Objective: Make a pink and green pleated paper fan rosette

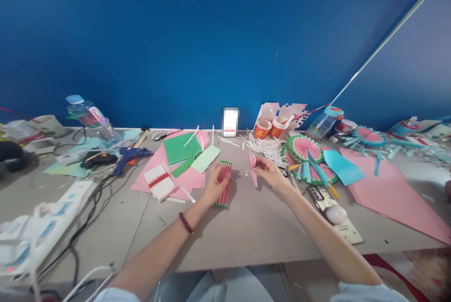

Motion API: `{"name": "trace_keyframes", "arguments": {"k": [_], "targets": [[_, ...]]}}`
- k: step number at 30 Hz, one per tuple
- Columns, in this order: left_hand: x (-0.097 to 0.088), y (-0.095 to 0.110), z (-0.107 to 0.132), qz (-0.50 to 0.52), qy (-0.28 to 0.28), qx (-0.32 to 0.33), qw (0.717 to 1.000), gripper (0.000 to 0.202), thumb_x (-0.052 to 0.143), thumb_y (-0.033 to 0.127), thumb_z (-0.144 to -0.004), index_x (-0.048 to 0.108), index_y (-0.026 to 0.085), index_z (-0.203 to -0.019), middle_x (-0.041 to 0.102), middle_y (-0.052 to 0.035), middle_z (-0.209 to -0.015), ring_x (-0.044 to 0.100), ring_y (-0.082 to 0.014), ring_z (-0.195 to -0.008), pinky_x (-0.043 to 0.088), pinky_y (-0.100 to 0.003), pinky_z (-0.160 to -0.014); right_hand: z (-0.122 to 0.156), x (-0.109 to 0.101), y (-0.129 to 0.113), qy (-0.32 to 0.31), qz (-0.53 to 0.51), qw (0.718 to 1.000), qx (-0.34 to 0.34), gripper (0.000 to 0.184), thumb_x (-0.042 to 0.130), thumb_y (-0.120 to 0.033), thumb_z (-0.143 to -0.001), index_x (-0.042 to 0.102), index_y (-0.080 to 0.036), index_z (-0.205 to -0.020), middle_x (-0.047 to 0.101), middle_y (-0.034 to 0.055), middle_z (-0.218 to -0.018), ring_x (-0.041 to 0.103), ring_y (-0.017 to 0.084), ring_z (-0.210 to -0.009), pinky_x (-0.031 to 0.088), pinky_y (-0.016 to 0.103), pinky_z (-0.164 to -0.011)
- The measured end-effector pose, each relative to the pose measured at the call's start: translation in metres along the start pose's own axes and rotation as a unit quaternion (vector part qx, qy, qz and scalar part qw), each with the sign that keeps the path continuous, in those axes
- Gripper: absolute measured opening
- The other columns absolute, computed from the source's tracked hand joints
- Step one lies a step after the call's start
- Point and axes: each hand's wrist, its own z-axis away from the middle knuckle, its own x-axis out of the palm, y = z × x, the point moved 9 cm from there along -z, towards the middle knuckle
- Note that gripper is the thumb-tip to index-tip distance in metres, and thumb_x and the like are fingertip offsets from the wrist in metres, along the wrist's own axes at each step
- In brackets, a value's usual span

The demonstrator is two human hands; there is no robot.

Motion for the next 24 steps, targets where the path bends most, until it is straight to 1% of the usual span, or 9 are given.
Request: {"name": "trace_keyframes", "arguments": {"k": [2,4,7,10,13,15,19,21,24], "targets": [[-0.003,0.009,0.000,-0.059,0.013,0.038,0.997,0.014,0.064,0.024,-0.072,0.067,0.023,-0.086,0.053,-0.0064,-0.108,0.041,-0.0267,-0.122,0.034,-0.045,-0.103,0.000,0.009,-0.002,0.000,0.013,1.000,-0.002,0.025,0.068,-0.029,-0.065,0.066,-0.020,-0.088,0.065,0.0016,-0.082,0.059,0.017,-0.077,0.046,0.031,-0.071],[-0.003,0.012,0.001,-0.080,0.014,0.048,0.995,0.012,0.065,0.027,-0.073,0.068,0.024,-0.085,0.053,-0.0063,-0.108,0.032,-0.0261,-0.128,0.024,-0.044,-0.108,0.002,0.021,-0.002,-0.004,0.014,1.000,0.002,0.025,0.068,-0.030,-0.066,0.066,-0.020,-0.089,0.065,0.0018,-0.082,0.059,0.017,-0.077,0.046,0.030,-0.070],[-0.002,0.011,0.001,-0.082,0.009,0.043,0.996,0.017,0.068,0.035,-0.072,0.069,0.025,-0.087,0.053,-0.0062,-0.109,0.034,-0.0254,-0.127,0.026,-0.041,-0.107,0.005,0.039,0.002,-0.024,-0.016,1.000,0.010,0.026,0.068,-0.032,-0.068,0.065,-0.019,-0.091,0.064,0.0024,-0.083,0.058,0.017,-0.077,0.046,0.030,-0.069],[-0.001,0.008,0.001,-0.087,0.002,0.031,0.996,0.015,0.068,0.037,-0.072,0.070,0.024,-0.080,0.051,-0.0069,-0.112,0.037,-0.0262,-0.125,0.029,-0.040,-0.105,0.007,0.048,0.008,-0.032,-0.043,0.999,0.010,0.028,0.069,-0.032,-0.068,0.065,-0.019,-0.093,0.065,0.0022,-0.084,0.058,0.016,-0.078,0.046,0.029,-0.071],[0.000,0.006,-0.001,-0.087,-0.010,0.033,0.996,0.013,0.064,0.035,-0.075,0.069,0.023,-0.075,0.053,-0.0069,-0.108,0.040,-0.0259,-0.122,0.029,-0.041,-0.104,0.006,0.045,0.014,-0.013,-0.068,0.998,0.013,0.026,0.070,-0.033,-0.066,0.066,-0.020,-0.089,0.065,0.0010,-0.082,0.057,0.015,-0.075,0.045,0.029,-0.071],[-0.002,0.006,-0.002,-0.083,-0.002,0.037,0.996,0.013,0.064,0.034,-0.075,0.069,0.022,-0.073,0.056,-0.0064,-0.102,0.040,-0.0259,-0.122,0.029,-0.041,-0.104,0.005,0.036,0.019,0.022,-0.104,0.994,0.027,0.025,0.071,-0.034,-0.065,0.066,-0.021,-0.085,0.064,0.0006,-0.080,0.057,0.015,-0.074,0.045,0.029,-0.070],[-0.015,0.007,-0.005,-0.078,0.046,0.037,0.995,0.017,0.065,0.037,-0.074,0.070,0.022,-0.079,0.057,-0.0053,-0.095,0.049,-0.0238,-0.111,0.034,-0.038,-0.100,0.006,0.020,0.031,0.080,-0.176,0.978,0.081,0.027,0.071,-0.030,-0.062,0.064,-0.021,-0.087,0.065,-0.0001,-0.082,0.058,0.015,-0.075,0.045,0.026,-0.070],[-0.024,0.008,-0.007,-0.085,0.074,0.041,0.993,0.022,0.063,0.039,-0.076,0.069,0.022,-0.089,0.056,-0.0051,-0.099,0.053,-0.0212,-0.104,0.036,-0.037,-0.098,0.008,0.016,0.034,0.089,-0.192,0.973,0.097,0.028,0.072,-0.028,-0.060,0.065,-0.021,-0.087,0.065,-0.0010,-0.081,0.058,0.013,-0.073,0.045,0.024,-0.068],[-0.041,0.008,-0.010,-0.109,0.117,0.043,0.986,0.024,0.060,0.036,-0.079,0.067,0.021,-0.096,0.054,-0.0058,-0.103,0.052,-0.0205,-0.105,0.036,-0.037,-0.100,0.010,0.013,0.034,0.096,-0.201,0.969,0.104,0.028,0.073,-0.028,-0.059,0.065,-0.021,-0.084,0.064,-0.0021,-0.078,0.056,0.011,-0.070,0.044,0.023,-0.066]]}}
